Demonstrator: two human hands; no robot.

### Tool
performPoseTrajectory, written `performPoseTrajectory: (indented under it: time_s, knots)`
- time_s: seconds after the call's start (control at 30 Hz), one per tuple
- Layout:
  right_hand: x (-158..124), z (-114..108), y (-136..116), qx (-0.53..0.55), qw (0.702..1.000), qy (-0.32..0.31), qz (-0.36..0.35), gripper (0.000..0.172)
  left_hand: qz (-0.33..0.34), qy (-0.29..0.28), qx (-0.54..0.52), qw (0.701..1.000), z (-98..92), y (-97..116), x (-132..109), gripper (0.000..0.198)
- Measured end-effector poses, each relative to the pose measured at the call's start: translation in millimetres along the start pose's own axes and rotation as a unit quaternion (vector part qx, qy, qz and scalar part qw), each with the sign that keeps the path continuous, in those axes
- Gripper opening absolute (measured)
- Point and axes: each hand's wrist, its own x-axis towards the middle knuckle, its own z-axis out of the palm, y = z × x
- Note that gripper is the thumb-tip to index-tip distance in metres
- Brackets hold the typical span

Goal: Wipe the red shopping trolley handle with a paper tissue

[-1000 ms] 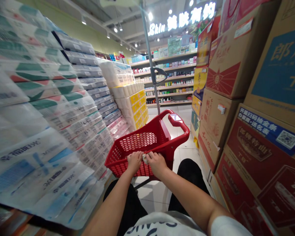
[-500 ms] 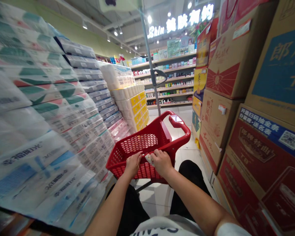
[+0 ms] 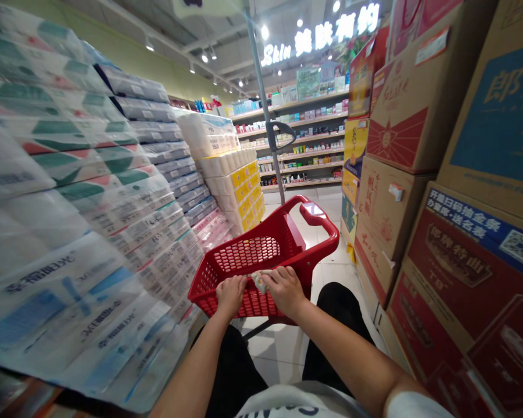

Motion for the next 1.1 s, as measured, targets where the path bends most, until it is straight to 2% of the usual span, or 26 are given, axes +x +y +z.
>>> performPoseTrajectory:
  time_s: [0.1, 0.2, 0.37, 0.5, 0.63, 0.8, 0.93, 1.1]
  knots:
    - [6.8, -1.7, 1.8, -0.004, 1.000, 0.008, 0.025, 0.021, -0.001, 0.005, -0.007, 1.000, 0.3, 2.7, 1.0, 0.033]
    - [8.6, -0.4, 7.5, -0.007, 1.000, -0.014, -0.008, 0.013, 0.000, 0.003, -0.011, 1.000, 0.3, 7.6, 2.3, 0.033]
    - [1.3, 1.4, 18.7, -0.018, 1.000, -0.002, 0.017, 0.017, -0.001, 0.009, -0.015, 1.000, 0.3, 16.2, 4.1, 0.034]
    - [-3.8, 2.1, 23.4, 0.003, 0.999, -0.025, -0.040, 0.013, -0.002, 0.007, -0.005, 1.000, -0.3, 20.6, 5.7, 0.035]
    - [-4.0, 2.7, 27.7, 0.003, 1.000, 0.009, 0.016, 0.017, 0.005, -0.003, -0.006, 1.000, 0.2, 22.9, 9.1, 0.035]
    - [-4.0, 5.0, 33.7, 0.001, 1.000, -0.030, -0.008, 0.014, -0.002, -0.002, -0.007, 1.000, 1.6, 24.3, 12.0, 0.036]
    - [-3.5, 6.0, 36.7, -0.003, 1.000, 0.006, 0.029, 0.020, 0.002, -0.001, -0.009, 1.000, 0.6, 24.2, 12.3, 0.034]
    - [-1.8, 4.7, 37.4, 0.001, 0.999, -0.032, -0.016, 0.014, -0.006, -0.020, -0.018, 1.000, -1.2, 24.3, 13.0, 0.034]
